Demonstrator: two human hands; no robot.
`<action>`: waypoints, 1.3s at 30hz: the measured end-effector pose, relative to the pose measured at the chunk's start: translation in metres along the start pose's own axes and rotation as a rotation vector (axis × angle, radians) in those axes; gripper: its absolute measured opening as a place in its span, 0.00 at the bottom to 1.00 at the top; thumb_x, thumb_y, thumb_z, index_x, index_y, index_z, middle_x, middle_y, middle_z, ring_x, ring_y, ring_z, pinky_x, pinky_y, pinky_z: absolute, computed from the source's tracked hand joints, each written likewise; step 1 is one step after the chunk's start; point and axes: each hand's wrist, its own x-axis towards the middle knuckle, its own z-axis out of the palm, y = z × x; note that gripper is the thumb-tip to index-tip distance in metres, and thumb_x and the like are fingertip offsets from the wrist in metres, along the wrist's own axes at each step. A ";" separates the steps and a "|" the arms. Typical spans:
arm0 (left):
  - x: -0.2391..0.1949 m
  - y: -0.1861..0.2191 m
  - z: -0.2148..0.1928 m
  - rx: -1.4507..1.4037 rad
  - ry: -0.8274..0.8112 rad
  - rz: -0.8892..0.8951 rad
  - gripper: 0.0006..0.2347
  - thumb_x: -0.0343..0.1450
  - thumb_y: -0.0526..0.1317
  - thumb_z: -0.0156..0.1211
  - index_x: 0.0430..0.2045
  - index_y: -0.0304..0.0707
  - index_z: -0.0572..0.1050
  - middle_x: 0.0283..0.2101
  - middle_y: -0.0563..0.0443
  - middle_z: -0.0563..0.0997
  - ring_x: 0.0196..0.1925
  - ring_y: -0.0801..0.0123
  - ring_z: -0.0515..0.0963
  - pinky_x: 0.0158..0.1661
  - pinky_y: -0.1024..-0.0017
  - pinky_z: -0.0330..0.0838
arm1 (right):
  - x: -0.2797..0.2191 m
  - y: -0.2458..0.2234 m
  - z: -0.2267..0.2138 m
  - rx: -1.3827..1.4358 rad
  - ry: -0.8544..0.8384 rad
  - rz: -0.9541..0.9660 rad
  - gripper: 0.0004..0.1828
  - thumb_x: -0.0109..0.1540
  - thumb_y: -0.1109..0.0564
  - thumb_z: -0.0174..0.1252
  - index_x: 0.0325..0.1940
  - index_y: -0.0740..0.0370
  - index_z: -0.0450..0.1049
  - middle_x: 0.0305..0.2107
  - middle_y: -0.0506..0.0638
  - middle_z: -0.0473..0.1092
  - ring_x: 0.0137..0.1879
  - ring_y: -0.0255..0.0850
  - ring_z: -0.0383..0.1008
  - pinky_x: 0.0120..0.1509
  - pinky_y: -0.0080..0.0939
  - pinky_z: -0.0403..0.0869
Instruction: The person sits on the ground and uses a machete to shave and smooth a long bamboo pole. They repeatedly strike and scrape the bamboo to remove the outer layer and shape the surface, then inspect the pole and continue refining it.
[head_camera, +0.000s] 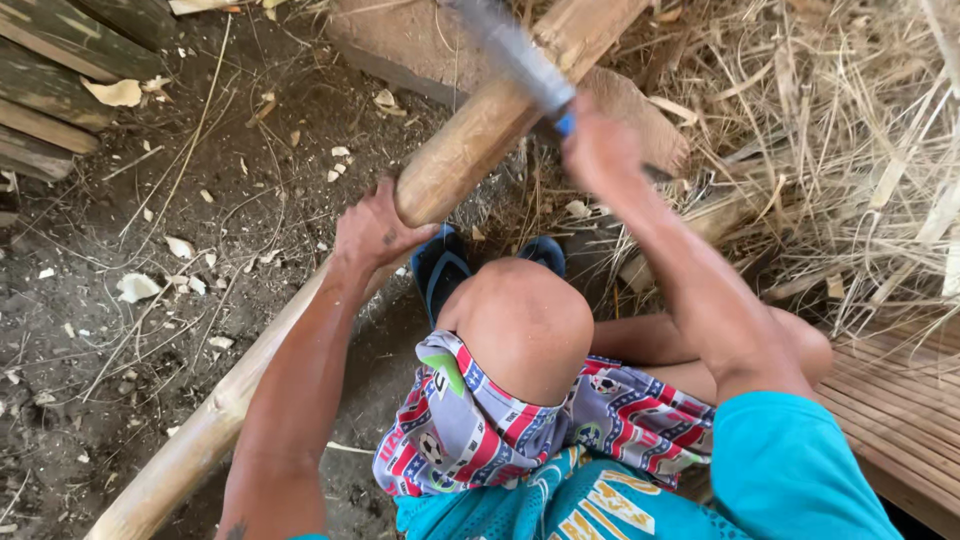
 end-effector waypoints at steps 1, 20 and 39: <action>-0.002 0.001 0.003 0.001 0.012 -0.001 0.48 0.55 0.68 0.68 0.66 0.41 0.60 0.52 0.30 0.79 0.47 0.41 0.83 0.47 0.51 0.78 | -0.007 -0.019 0.012 -0.101 -0.081 -0.113 0.11 0.66 0.65 0.48 0.52 0.69 0.63 0.22 0.56 0.69 0.21 0.46 0.69 0.16 0.46 0.64; -0.022 0.014 0.024 0.053 0.209 0.057 0.46 0.58 0.63 0.73 0.65 0.37 0.58 0.53 0.28 0.76 0.53 0.38 0.79 0.50 0.48 0.76 | -0.021 -0.017 -0.019 0.071 -0.396 0.065 0.14 0.77 0.53 0.37 0.47 0.58 0.68 0.27 0.58 0.71 0.29 0.54 0.75 0.26 0.55 0.73; -0.020 0.022 0.024 0.080 0.200 0.024 0.49 0.57 0.62 0.74 0.68 0.36 0.54 0.59 0.30 0.72 0.57 0.39 0.76 0.54 0.48 0.72 | 0.003 0.108 -0.028 0.048 0.035 0.479 0.09 0.71 0.67 0.42 0.56 0.69 0.60 0.33 0.67 0.73 0.35 0.61 0.79 0.38 0.59 0.79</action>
